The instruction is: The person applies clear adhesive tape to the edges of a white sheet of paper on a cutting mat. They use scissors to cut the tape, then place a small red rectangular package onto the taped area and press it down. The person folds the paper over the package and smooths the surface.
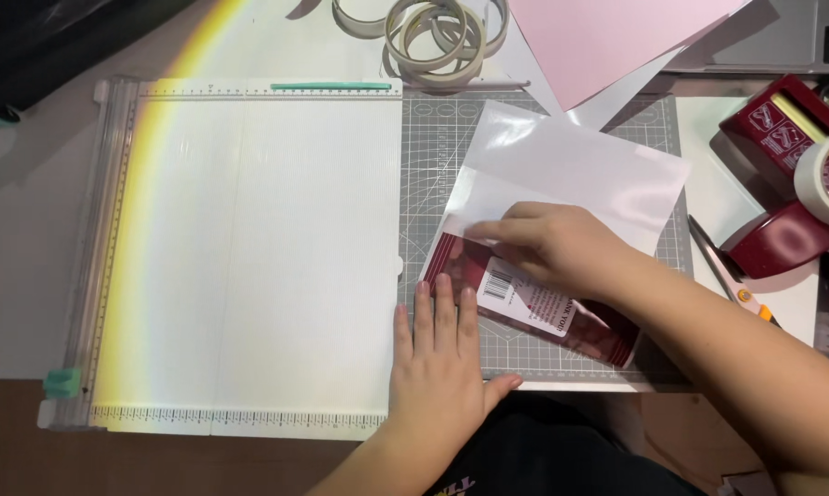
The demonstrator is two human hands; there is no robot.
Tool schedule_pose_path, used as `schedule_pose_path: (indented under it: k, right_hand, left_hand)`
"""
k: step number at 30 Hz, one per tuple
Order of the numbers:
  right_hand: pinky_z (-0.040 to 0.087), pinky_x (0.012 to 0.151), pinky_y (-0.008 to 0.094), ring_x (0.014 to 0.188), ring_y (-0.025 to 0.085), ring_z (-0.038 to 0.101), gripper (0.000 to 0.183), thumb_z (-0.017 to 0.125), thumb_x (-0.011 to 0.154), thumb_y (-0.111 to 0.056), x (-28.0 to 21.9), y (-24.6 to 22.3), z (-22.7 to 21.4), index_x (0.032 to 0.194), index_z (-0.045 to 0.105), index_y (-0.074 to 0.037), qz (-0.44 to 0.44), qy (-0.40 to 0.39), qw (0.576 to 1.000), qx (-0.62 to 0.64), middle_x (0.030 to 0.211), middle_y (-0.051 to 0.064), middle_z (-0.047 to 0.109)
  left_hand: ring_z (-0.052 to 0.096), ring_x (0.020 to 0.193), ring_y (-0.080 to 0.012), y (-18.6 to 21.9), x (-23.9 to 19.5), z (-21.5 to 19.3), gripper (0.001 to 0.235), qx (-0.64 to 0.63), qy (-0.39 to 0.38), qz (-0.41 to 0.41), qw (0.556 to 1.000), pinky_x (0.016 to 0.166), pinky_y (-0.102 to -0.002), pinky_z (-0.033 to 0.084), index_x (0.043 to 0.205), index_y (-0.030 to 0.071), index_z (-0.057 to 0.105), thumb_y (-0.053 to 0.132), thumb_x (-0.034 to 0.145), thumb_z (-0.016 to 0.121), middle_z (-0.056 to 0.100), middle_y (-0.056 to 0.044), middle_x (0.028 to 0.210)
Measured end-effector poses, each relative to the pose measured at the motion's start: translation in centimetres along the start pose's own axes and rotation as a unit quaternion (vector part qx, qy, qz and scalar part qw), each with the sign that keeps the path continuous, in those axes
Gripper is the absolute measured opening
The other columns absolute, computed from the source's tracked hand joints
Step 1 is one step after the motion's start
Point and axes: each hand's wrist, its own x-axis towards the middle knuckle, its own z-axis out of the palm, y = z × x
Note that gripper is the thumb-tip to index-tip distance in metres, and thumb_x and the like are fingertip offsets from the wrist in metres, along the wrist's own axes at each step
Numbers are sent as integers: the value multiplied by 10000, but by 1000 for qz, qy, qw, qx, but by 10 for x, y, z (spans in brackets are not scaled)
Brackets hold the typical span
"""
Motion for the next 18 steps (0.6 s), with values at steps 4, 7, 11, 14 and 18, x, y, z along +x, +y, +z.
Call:
schedule_pose_path:
  k: [4, 7, 11, 14, 18]
  right_hand:
    - [523, 653, 376, 761, 234, 682, 400, 670, 937, -316, 1, 7, 10, 1335, 666, -350, 5, -18, 999, -37, 913, 3, 661]
    - [523, 665, 409, 802, 274, 667, 438, 655, 941, -343, 3, 11, 15, 1379, 645, -334, 6, -32, 998, -61, 863, 30, 640]
    - [510, 630, 443, 789, 300, 638, 478, 647, 945, -349, 5, 16, 20, 1421, 609, -360, 11, -49, 994, -95, 837, 46, 608]
    - [513, 632, 451, 791, 315, 634, 505, 657, 936, -329, 7, 14, 20, 1437, 594, -360, 8, -54, 993, -106, 832, 54, 603]
    - [514, 644, 459, 786, 338, 633, 520, 641, 943, -350, 9, 14, 20, 1459, 573, -356, 11, -68, 991, -116, 827, 73, 603]
  left_hand:
    - [253, 1536, -419, 0, -2, 7, 1258, 9, -20, -15, 1000, 1242, -592, 175, 1577, 38, 352, 936, 715, 538, 279, -254, 1656]
    - [234, 1542, -433, -1, -2, 7, 1225, 3, -30, -12, 999, 1251, -587, 151, 1580, 35, 340, 915, 745, 509, 275, -284, 1648]
    - [197, 1556, -426, -1, -4, 11, 1234, 10, -36, -15, 999, 1263, -585, 122, 1599, 41, 287, 908, 745, 490, 215, -283, 1669]
    - [191, 1557, -429, -1, -4, 10, 1221, 14, -44, -13, 999, 1266, -585, 110, 1608, 48, 265, 906, 758, 450, 207, -282, 1672]
    - [205, 1551, -431, -1, -3, 11, 1234, 19, -55, -15, 998, 1263, -589, 119, 1607, 63, 270, 916, 732, 441, 211, -282, 1673]
